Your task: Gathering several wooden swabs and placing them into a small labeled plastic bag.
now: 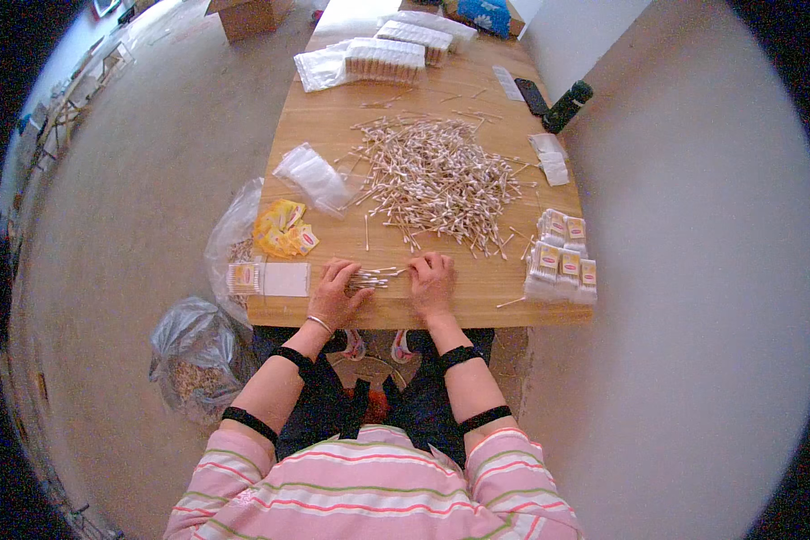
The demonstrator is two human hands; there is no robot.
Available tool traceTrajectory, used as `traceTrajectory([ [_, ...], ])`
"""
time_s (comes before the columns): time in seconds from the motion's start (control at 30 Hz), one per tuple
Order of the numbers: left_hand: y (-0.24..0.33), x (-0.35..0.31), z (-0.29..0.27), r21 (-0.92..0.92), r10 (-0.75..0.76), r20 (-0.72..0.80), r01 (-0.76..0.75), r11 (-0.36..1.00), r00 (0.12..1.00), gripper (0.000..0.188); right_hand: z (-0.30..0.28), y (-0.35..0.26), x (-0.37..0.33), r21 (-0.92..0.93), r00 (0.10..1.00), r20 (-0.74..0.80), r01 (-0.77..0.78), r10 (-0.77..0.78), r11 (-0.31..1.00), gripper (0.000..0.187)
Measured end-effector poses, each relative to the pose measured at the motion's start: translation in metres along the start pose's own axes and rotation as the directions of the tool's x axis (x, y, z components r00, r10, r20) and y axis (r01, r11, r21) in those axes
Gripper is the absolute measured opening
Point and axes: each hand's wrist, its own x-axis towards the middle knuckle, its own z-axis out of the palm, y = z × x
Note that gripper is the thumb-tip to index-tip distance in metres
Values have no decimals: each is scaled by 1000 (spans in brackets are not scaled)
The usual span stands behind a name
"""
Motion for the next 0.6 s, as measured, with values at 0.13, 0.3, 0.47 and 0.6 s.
traceTrajectory([
  [0.13, -1, -1, 1, 13, 21, -23, -21, 1000, 1000, 45, -7, 11, 1, -121, 999, 45, -18, 24, 992, 10],
  [0.3, -2, -1, 1, -13, 20, -22, -20, 1000, 1000, 44, -6, 12, 6, -233, 991, 63, -98, 115, 968, 15],
  [0.47, 0, 0, 0, -13, -16, -14, 16, 1000, 1000, 46, 13, -7, 2, 92, 990, -106, -81, 91, 993, 18],
  [0.6, -4, -1, 1, -31, 6, -22, -7, 999, 1000, 49, 33, -39, -8, 352, 983, -95, -116, 159, 929, 26],
])
